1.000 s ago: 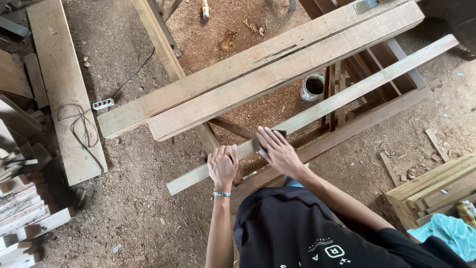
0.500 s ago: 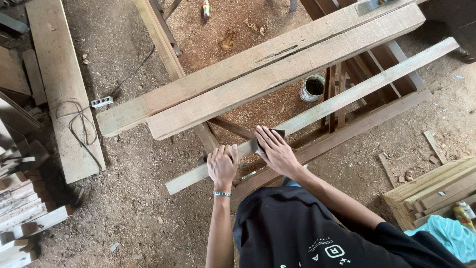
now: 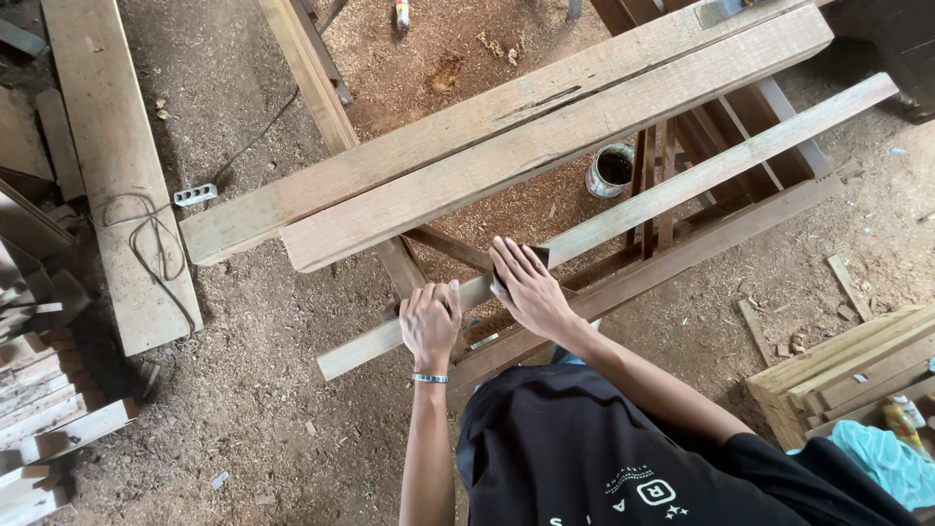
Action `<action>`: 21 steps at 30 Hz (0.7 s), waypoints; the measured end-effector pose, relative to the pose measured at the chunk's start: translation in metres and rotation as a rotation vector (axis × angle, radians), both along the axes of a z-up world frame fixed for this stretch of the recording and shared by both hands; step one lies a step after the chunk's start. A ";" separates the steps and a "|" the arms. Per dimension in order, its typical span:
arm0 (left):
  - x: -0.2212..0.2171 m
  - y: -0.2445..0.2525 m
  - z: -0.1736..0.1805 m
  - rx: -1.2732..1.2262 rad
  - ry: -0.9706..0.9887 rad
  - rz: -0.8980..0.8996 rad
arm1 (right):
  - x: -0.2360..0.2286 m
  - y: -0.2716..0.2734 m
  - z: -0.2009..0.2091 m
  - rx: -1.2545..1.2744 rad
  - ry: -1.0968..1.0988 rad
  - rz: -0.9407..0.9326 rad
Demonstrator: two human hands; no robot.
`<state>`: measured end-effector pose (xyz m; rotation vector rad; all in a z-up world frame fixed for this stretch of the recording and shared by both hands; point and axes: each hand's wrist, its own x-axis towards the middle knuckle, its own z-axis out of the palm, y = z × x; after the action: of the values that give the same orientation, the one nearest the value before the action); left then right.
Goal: The person sands a long, thin wooden beam with a piece of sandpaper, moving their hands along the length and edges of the wood while it rests on a wooden frame.
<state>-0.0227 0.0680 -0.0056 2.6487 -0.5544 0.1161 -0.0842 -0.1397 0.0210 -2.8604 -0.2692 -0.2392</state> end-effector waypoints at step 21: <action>0.005 0.002 -0.023 0.040 0.002 0.083 | -0.013 -0.050 0.004 0.049 0.095 0.274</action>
<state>-0.0176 0.0697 -0.0289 2.7115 -0.4504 0.1283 -0.0967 -0.1895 0.0246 -2.7354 -0.6203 -0.0554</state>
